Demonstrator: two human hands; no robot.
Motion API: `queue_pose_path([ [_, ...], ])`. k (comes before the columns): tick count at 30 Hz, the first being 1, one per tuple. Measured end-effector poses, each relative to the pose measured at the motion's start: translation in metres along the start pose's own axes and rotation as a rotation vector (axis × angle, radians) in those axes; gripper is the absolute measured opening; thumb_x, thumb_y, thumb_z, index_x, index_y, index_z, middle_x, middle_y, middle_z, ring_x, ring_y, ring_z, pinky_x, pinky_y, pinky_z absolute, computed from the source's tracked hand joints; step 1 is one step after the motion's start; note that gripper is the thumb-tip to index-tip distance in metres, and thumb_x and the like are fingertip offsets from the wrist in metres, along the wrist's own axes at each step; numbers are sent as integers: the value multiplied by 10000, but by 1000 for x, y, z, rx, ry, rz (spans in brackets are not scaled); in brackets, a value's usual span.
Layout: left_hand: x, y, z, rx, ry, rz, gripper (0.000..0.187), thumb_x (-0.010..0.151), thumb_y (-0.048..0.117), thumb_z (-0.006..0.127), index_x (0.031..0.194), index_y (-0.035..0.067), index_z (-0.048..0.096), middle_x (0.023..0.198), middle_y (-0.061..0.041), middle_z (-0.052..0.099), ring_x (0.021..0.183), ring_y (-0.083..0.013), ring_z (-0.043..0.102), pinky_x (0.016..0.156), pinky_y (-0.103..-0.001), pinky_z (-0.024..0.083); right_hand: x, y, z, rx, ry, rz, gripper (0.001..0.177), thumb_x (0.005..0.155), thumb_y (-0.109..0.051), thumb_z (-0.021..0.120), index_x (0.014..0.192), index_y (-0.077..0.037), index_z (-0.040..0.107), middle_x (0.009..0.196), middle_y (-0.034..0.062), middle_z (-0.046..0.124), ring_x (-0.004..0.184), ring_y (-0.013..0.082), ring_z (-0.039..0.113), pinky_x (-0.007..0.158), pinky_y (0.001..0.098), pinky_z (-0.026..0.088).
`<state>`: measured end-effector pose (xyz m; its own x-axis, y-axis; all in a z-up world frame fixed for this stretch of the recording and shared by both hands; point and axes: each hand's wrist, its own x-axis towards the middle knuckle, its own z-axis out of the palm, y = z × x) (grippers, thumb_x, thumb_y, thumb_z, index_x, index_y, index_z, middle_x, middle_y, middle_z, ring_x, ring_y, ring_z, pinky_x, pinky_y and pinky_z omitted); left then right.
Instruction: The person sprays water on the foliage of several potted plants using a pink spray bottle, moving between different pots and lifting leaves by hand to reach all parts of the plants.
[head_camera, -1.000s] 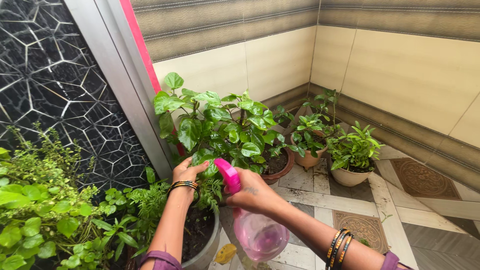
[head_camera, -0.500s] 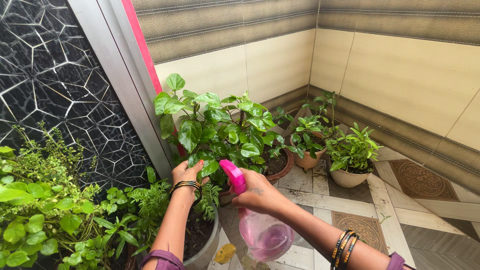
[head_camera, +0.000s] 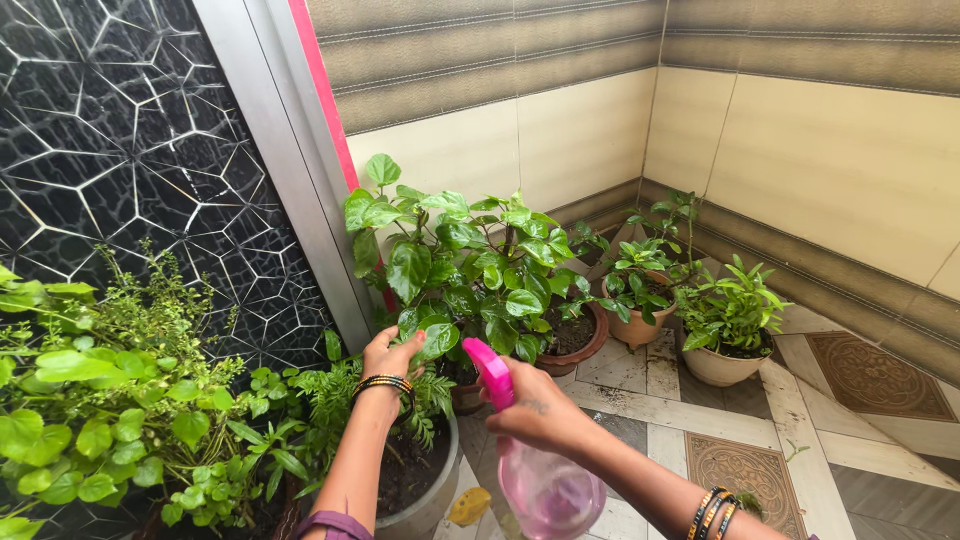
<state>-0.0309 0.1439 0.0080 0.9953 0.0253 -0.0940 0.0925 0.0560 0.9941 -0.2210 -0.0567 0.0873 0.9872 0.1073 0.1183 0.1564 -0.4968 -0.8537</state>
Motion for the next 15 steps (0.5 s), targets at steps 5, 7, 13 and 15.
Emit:
queue_pose_path([
  [5, -3, -16, -25, 306, 49, 155, 650, 877, 469, 778, 1347, 35, 665, 1146, -122, 746, 1059, -221, 688, 939, -370, 511, -13, 8, 14, -22, -80, 64, 487, 641, -107, 747, 1099, -74, 585, 837, 100, 696, 745, 230, 730, 700, 367, 587],
  [7, -20, -21, -42, 493, -42, 126, 673, 801, 474, 836, 1306, 55, 685, 1162, -92, 742, 1111, -236, 680, 996, -396, 485, -14, 13, 19, -48, -95, 77, 428, 647, -115, 741, 1047, -53, 602, 837, 100, 706, 752, 231, 730, 696, 365, 592],
  [13, -40, -14, -48, 379, -213, -262, 697, 758, 156, 860, 1386, 124, 560, 1292, -83, 681, 1194, -237, 636, 913, -535, 545, -18, 25, 31, -77, -100, -37, 347, 648, -117, 760, 967, -42, 646, 803, 124, 723, 741, 242, 713, 697, 370, 566],
  [15, -32, -19, -43, 102, -214, -183, 624, 770, 8, 753, 1369, 36, 578, 1232, -198, 687, 1057, -301, 716, 826, -493, 625, -17, 22, 32, -79, -88, -68, 324, 665, -118, 746, 963, -34, 648, 792, 128, 721, 733, 249, 718, 696, 377, 569],
])
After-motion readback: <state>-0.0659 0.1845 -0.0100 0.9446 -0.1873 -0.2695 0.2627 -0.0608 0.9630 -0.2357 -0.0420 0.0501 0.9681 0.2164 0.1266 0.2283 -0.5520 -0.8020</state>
